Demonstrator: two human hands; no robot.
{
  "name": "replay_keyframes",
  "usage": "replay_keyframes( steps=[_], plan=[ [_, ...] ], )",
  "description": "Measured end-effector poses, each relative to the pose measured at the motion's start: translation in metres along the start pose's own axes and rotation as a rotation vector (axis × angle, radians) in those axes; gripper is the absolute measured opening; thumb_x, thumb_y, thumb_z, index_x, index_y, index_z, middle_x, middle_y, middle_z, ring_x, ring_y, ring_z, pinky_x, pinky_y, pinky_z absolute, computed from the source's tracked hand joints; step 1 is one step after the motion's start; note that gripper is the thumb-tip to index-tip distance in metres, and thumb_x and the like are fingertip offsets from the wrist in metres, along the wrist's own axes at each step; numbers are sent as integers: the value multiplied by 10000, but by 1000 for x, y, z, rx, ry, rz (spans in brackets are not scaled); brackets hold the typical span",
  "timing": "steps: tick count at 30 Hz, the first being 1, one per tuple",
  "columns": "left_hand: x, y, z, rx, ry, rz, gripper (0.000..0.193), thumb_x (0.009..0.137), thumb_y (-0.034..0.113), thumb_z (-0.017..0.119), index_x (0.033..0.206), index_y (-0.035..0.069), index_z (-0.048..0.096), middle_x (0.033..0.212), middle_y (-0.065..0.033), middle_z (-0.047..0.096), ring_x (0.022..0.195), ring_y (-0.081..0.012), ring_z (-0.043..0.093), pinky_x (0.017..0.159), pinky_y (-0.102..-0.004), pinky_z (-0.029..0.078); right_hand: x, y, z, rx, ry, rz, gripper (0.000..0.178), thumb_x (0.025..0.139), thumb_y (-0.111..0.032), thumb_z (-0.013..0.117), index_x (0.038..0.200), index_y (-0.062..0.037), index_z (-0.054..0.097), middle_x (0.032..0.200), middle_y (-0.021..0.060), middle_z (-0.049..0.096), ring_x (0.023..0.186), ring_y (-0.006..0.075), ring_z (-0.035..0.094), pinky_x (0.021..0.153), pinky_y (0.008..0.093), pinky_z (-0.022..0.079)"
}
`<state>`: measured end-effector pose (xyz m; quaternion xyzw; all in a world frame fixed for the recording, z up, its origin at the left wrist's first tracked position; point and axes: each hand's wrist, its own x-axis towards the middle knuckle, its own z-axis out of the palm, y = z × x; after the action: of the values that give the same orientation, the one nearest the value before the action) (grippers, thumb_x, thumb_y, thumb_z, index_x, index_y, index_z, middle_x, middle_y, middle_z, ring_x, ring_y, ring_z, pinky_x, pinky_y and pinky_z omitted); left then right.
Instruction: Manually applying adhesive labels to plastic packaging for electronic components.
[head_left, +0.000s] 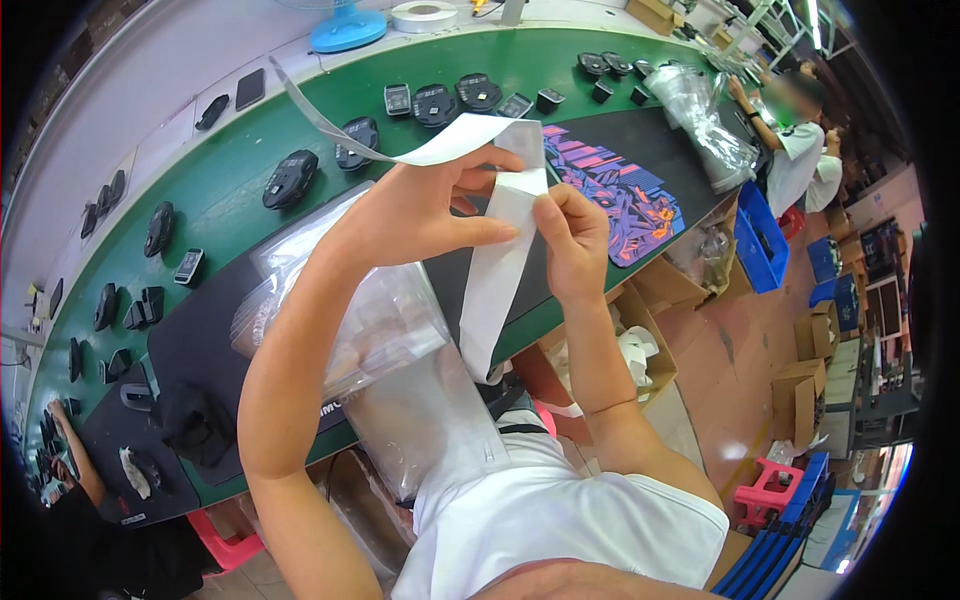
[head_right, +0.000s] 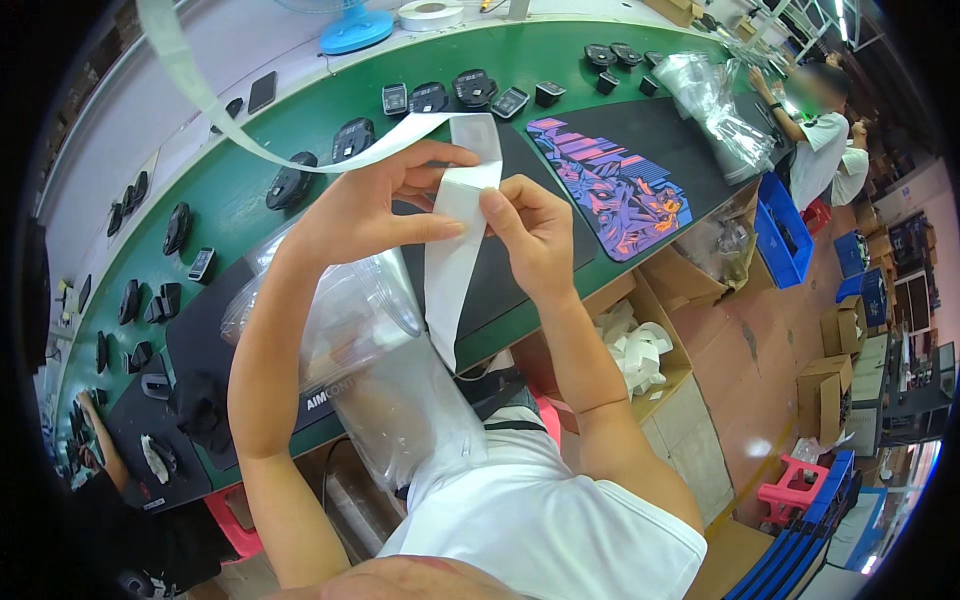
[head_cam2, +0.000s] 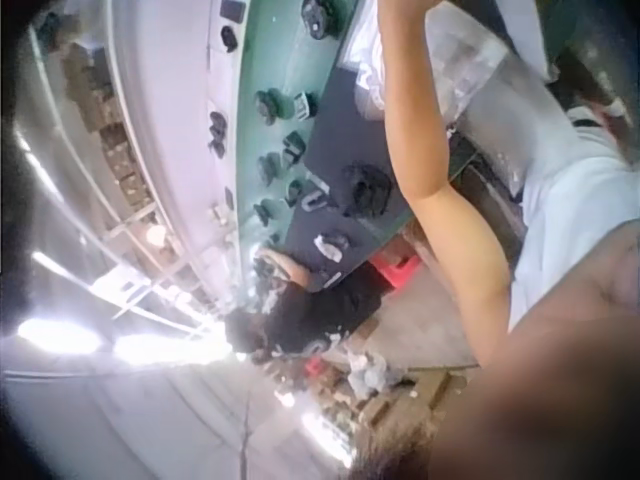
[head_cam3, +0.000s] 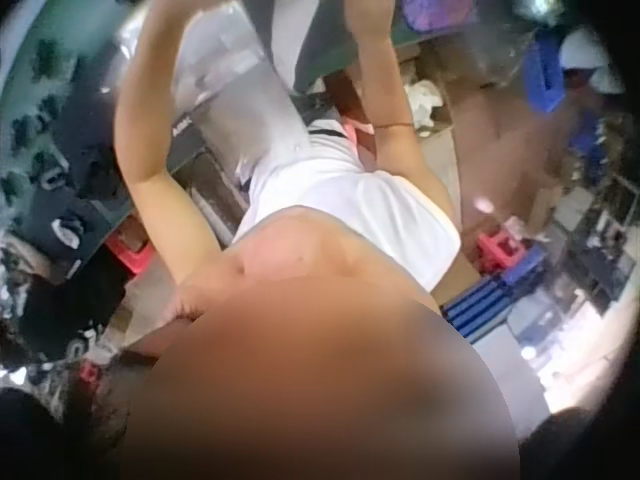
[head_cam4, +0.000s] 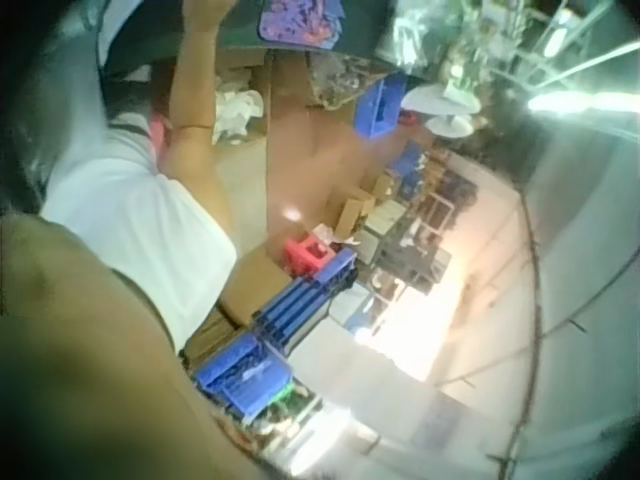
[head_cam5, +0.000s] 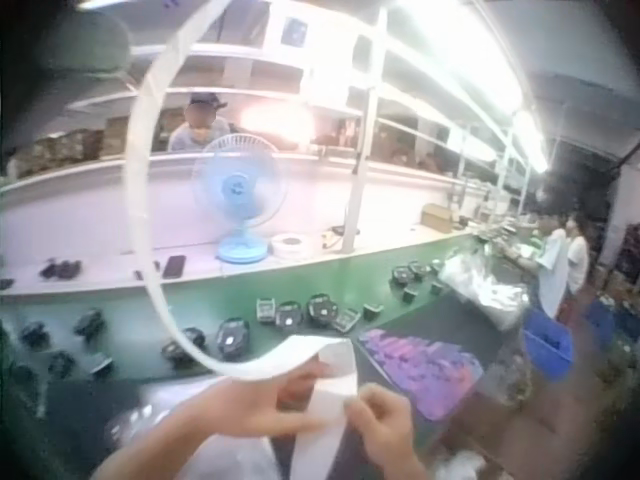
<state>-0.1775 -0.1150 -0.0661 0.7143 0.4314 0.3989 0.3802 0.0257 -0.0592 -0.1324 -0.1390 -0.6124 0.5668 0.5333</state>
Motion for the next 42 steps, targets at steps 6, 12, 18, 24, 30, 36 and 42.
replay_keyframes(
  steps=[6,12,18,24,30,36,42],
  plan=[
    [1,10,2,-110,11,12,529,816,98,775,1305,9,593,1135,-114,717,1070,-206,686,932,-326,519,-1,-6,-1,30,-84,-54,203,1000,-173,646,895,1,644,814,32,657,734,79,602,653,228,497],
    [-4,22,-1,153,87,-180,247,849,118,739,1047,-23,699,892,-69,737,817,-77,629,736,-270,497,4,-2,10,-257,156,-194,166,846,-94,788,899,-16,652,832,17,655,730,80,604,649,237,478],
    [4,16,3,362,33,-231,261,865,213,757,844,-42,710,645,-36,610,625,-71,509,588,-276,416,2,-11,-3,-517,99,-296,176,790,-106,814,846,-44,659,827,30,663,727,113,613,635,257,439],
    [2,20,10,346,53,-164,403,874,309,759,695,-42,677,573,-50,580,532,-87,450,502,-298,334,-7,-19,-9,-403,70,-103,173,820,-151,796,828,-52,655,796,17,660,719,99,595,636,253,431],
    [1,10,7,388,28,-208,439,912,367,706,724,-30,694,610,-69,632,555,-103,504,528,-306,394,-6,-16,-13,-471,53,-203,151,828,-104,787,867,-39,656,795,10,646,715,89,577,652,252,444],
    [8,0,6,363,-34,-276,813,952,708,443,872,-45,738,620,-123,641,624,-197,646,611,-342,488,-29,-51,-18,-212,207,-374,141,821,25,736,890,-41,632,883,43,611,688,84,525,569,237,402],
    [-12,15,-15,359,-102,-5,736,989,615,381,1094,-41,698,1080,-302,680,1010,-443,648,923,-450,496,-83,-55,55,-334,-609,205,159,740,-29,828,748,-36,670,641,6,539,558,99,465,489,262,340]
  ],
)
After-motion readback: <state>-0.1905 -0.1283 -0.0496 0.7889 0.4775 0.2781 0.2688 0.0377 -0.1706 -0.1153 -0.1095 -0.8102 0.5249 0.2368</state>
